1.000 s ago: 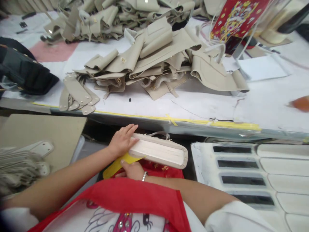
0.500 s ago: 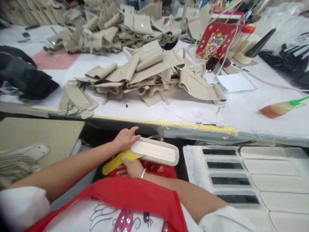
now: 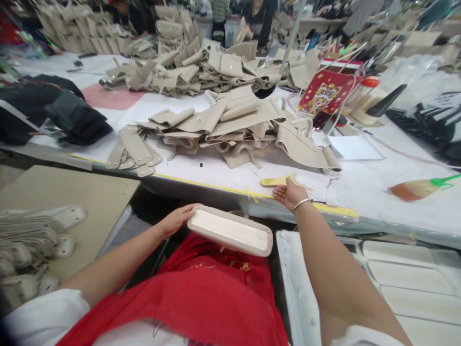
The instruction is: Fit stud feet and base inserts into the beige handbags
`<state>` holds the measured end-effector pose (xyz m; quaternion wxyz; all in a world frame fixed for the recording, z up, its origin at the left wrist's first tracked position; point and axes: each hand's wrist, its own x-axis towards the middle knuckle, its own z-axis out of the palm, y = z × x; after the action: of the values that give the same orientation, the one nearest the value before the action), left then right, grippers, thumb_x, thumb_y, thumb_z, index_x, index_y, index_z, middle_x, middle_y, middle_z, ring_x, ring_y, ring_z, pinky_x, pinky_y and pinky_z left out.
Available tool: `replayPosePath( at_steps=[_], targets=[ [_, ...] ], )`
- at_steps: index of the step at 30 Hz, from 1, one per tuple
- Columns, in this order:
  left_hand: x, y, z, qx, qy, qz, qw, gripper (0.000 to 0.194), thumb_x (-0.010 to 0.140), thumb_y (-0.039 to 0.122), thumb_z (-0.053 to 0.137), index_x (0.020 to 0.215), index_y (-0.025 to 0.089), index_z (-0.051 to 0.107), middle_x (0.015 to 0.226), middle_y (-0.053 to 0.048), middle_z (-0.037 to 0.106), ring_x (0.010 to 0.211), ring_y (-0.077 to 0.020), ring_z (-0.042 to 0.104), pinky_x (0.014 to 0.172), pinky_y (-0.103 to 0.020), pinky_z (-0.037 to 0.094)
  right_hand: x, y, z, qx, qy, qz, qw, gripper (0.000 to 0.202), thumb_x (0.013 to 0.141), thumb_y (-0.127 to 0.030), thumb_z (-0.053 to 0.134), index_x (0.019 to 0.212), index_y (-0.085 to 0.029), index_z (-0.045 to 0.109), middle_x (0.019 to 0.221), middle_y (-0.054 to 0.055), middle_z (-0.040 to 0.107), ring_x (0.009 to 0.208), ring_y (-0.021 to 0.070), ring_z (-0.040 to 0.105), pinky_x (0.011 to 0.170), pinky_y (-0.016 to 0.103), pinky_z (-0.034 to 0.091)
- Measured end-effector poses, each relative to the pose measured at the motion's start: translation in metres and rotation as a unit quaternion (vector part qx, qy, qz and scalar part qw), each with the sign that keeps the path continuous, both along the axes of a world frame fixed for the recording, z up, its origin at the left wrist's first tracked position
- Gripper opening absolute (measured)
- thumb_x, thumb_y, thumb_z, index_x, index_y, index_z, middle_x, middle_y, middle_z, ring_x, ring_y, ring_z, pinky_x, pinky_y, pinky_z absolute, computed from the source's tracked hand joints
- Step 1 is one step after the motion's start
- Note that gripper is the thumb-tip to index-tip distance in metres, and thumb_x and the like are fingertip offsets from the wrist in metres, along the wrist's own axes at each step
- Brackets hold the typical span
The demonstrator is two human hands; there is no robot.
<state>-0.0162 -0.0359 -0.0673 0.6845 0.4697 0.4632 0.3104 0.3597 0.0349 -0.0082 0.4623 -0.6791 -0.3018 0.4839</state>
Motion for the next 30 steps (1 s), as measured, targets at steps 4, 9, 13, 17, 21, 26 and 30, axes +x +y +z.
replayPosePath(
  at_steps=[4,9,13,17,21,26,30],
  targets=[
    [-0.002,0.000,0.005,0.118,0.101,-0.030,0.987,0.052,0.080,0.047,0.052,0.120,0.013,0.054,0.122,-0.009,0.057,0.115,-0.0242,0.050,0.102,-0.035,0.034,0.006,-0.026,-0.016,-0.105,-0.029,0.019,0.994,0.039,0.088,-0.041,0.042,0.069,-0.010,0.057,0.062,0.012,0.060,0.047,0.0120,0.055,0.050,0.028,0.041],
    [0.001,-0.007,0.008,0.171,0.176,-0.046,0.968,0.056,0.085,0.048,0.041,0.129,0.014,0.045,0.133,-0.008,0.048,0.122,-0.0217,0.044,0.108,-0.034,0.027,-0.036,-0.113,-0.026,-0.039,-0.037,0.028,0.998,0.030,0.086,-0.041,0.044,0.086,-0.017,0.063,0.091,0.009,0.067,0.083,0.0180,0.062,0.080,0.035,0.048],
    [0.001,-0.005,0.002,0.213,0.239,-0.077,0.944,0.059,0.088,0.050,0.033,0.135,0.016,0.037,0.140,-0.006,0.041,0.128,-0.0200,0.037,0.111,-0.034,0.023,-0.065,-0.149,-0.047,0.079,-0.076,0.055,0.993,0.043,0.085,-0.049,0.036,0.101,-0.018,0.061,0.111,0.008,0.062,0.106,0.0203,0.054,0.097,0.037,0.039],
    [0.005,-0.005,0.004,0.373,0.355,-0.142,0.845,0.058,0.090,0.050,0.025,0.136,0.016,0.036,0.143,-0.009,0.035,0.132,-0.0226,0.031,0.110,-0.042,0.022,-0.065,-0.153,-0.061,0.069,-0.050,0.035,0.996,0.050,0.086,-0.051,0.029,0.107,-0.015,0.058,0.105,0.010,0.064,0.095,0.0213,0.058,0.086,0.037,0.045],
    [0.031,-0.002,0.019,0.526,0.445,-0.273,0.672,0.074,0.080,0.062,0.041,0.136,0.014,0.037,0.140,-0.015,0.039,0.130,-0.0304,0.032,0.108,-0.052,0.015,-0.052,-0.146,-0.056,0.056,-0.057,0.089,0.993,0.038,0.083,-0.046,0.041,0.093,-0.015,0.062,0.093,0.008,0.064,0.086,0.0201,0.058,0.080,0.034,0.046],
    [0.058,0.004,0.038,0.515,0.468,-0.349,0.628,0.087,0.072,0.070,0.046,0.134,0.010,0.039,0.130,-0.018,0.049,0.116,-0.0288,0.047,0.098,-0.041,0.031,-0.046,-0.145,-0.042,0.048,-0.079,0.166,0.982,0.033,0.082,-0.040,0.043,0.089,-0.016,0.064,0.088,0.004,0.063,0.082,0.0170,0.055,0.080,0.031,0.043],
    [0.058,0.001,0.041,0.511,0.460,-0.351,0.636,0.088,0.070,0.070,0.048,0.134,0.009,0.038,0.129,-0.018,0.049,0.115,-0.0293,0.046,0.097,-0.040,0.030,-0.048,-0.144,-0.034,0.043,-0.095,0.190,0.976,0.032,0.081,-0.041,0.046,0.089,-0.016,0.064,0.087,0.005,0.063,0.084,0.0179,0.055,0.082,0.033,0.042]
  ],
)
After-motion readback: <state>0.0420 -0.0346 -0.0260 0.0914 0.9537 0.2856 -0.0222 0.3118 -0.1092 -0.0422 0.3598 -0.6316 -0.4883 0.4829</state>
